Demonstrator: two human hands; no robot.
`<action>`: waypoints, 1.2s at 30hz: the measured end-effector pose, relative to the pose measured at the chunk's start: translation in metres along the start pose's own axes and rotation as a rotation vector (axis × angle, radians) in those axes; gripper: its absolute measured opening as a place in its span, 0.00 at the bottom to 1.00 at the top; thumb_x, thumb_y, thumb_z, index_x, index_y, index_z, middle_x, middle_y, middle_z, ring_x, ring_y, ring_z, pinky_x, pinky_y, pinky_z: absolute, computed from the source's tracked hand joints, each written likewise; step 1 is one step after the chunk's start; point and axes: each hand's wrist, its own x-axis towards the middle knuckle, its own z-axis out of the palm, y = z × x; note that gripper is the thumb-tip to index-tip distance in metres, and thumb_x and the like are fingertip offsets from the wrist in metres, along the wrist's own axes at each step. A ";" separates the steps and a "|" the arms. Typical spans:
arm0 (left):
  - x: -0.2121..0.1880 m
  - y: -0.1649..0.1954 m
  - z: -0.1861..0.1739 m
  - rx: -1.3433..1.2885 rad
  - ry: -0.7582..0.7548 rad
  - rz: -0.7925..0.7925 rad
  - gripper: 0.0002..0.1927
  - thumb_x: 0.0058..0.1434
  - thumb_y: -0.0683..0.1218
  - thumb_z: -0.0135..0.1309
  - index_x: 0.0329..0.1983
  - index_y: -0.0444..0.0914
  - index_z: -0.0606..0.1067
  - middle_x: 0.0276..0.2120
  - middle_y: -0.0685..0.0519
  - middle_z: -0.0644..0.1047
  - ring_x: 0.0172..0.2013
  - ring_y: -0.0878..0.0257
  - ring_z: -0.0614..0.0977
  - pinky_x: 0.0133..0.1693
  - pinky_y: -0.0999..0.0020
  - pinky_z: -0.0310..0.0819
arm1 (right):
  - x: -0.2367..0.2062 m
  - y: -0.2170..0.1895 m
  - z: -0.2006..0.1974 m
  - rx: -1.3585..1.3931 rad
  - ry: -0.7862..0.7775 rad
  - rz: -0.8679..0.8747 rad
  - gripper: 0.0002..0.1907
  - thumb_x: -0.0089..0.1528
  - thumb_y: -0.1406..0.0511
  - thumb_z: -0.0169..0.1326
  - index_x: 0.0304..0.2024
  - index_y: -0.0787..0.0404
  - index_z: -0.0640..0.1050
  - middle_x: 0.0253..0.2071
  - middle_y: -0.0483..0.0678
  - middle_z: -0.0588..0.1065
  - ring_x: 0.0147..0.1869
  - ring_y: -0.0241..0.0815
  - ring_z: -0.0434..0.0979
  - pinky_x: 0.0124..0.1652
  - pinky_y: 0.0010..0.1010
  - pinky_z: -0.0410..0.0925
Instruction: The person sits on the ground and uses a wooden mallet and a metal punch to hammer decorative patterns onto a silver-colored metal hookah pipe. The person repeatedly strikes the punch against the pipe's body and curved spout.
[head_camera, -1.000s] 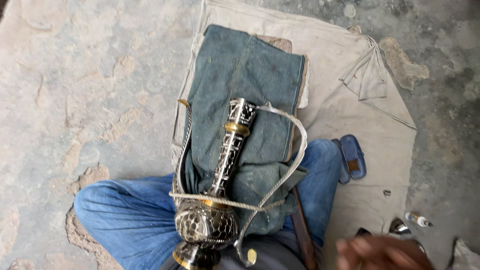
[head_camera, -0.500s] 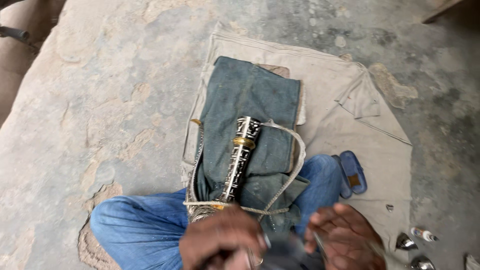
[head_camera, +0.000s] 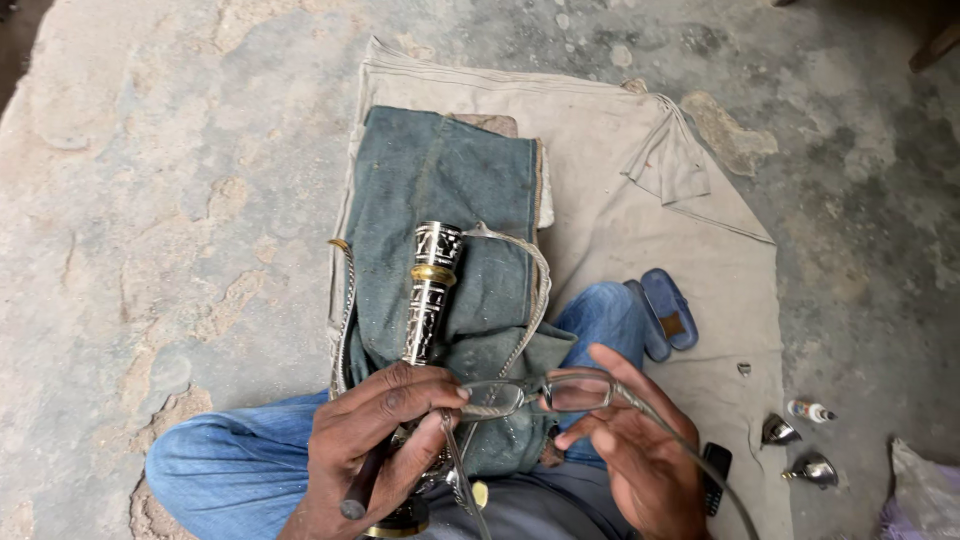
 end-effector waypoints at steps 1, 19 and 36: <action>0.000 0.001 0.000 -0.021 -0.044 -0.008 0.10 0.62 0.33 0.57 0.46 0.34 0.80 0.42 0.47 0.83 0.40 0.61 0.88 0.41 0.70 0.82 | 0.002 -0.001 0.002 0.018 0.022 0.039 0.27 0.62 0.72 0.52 0.64 0.73 0.68 0.55 0.73 0.76 0.54 0.58 0.83 0.37 0.39 0.79; -0.029 0.003 0.064 -0.409 0.282 -0.556 0.07 0.61 0.38 0.62 0.41 0.30 0.83 0.34 0.45 0.88 0.33 0.61 0.90 0.36 0.70 0.86 | -0.015 -0.004 0.003 -0.134 0.145 0.367 0.22 0.55 0.72 0.58 0.53 0.65 0.79 0.35 0.61 0.87 0.32 0.49 0.91 0.26 0.32 0.82; -0.044 -0.015 0.077 -0.455 0.513 -0.649 0.19 0.69 0.45 0.47 0.36 0.25 0.81 0.27 0.37 0.87 0.29 0.55 0.92 0.31 0.63 0.91 | -0.016 0.018 -0.052 -0.600 -0.295 -0.069 0.25 0.62 0.71 0.61 0.60 0.74 0.70 0.45 0.63 0.80 0.44 0.50 0.84 0.38 0.34 0.80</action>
